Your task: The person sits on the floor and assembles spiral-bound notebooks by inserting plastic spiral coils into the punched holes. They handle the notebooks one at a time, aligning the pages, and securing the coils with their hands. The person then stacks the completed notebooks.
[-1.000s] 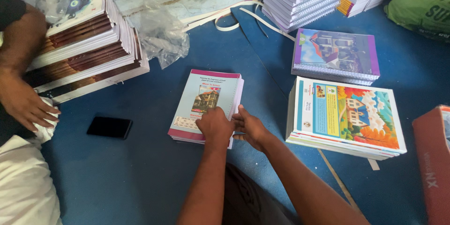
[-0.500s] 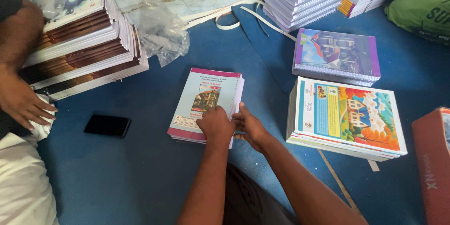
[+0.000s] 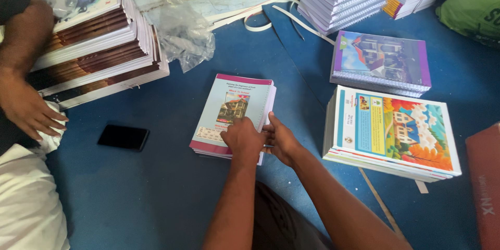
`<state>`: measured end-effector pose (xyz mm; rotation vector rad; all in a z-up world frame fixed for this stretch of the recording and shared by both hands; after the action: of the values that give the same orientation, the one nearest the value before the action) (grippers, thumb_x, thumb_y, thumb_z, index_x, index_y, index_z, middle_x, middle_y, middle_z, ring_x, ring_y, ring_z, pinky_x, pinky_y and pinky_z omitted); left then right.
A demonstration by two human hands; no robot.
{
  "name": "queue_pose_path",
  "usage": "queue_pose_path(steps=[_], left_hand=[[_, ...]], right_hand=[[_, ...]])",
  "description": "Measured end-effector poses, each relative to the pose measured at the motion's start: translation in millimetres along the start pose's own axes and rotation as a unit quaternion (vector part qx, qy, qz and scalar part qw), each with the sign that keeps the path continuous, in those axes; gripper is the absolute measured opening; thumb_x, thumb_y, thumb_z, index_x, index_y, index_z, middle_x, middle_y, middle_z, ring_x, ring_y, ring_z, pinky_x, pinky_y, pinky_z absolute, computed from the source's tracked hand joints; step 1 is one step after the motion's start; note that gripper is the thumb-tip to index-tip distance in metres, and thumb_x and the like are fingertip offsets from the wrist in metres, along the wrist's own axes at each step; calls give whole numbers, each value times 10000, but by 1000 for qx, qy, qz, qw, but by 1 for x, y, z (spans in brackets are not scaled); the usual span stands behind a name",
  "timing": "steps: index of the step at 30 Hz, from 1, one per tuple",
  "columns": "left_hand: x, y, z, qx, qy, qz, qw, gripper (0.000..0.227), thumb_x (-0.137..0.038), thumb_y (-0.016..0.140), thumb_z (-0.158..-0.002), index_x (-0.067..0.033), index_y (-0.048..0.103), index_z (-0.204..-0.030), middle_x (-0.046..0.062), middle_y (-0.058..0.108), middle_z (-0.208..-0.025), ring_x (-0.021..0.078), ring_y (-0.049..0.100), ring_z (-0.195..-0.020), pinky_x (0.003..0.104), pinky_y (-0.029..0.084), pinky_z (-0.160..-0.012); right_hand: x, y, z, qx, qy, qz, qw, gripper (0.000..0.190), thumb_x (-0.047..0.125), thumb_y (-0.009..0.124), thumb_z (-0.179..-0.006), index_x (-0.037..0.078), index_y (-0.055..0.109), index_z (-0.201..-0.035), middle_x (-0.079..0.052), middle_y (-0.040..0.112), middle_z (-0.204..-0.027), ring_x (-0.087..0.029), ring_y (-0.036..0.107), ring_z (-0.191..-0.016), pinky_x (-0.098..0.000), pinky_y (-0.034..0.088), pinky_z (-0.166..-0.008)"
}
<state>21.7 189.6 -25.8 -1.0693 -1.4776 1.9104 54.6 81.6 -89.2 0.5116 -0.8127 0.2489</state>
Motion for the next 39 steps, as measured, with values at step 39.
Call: queue_pose_path(steps=[39], left_hand=[[-29,13,-75,56,45,-4,997,634,-317,898,-730,4,597,-1186,185,734,-1081,315,717,-1051,410,587,-904]], right_hand=[[4,18,14,32,-9,18,999,1131,884,152,-801,73,356,-1562,-193,473,-1523,-332,473,-1356,-452,398,-1055]])
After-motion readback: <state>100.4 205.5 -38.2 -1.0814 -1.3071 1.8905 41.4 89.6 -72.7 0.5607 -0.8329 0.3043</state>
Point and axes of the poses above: each hand's wrist, its own z-axis away from the middle knuckle, its own y-axis out of the palm, x = y × z, the point moved 6 cm from there along -z, towards the middle knuckle
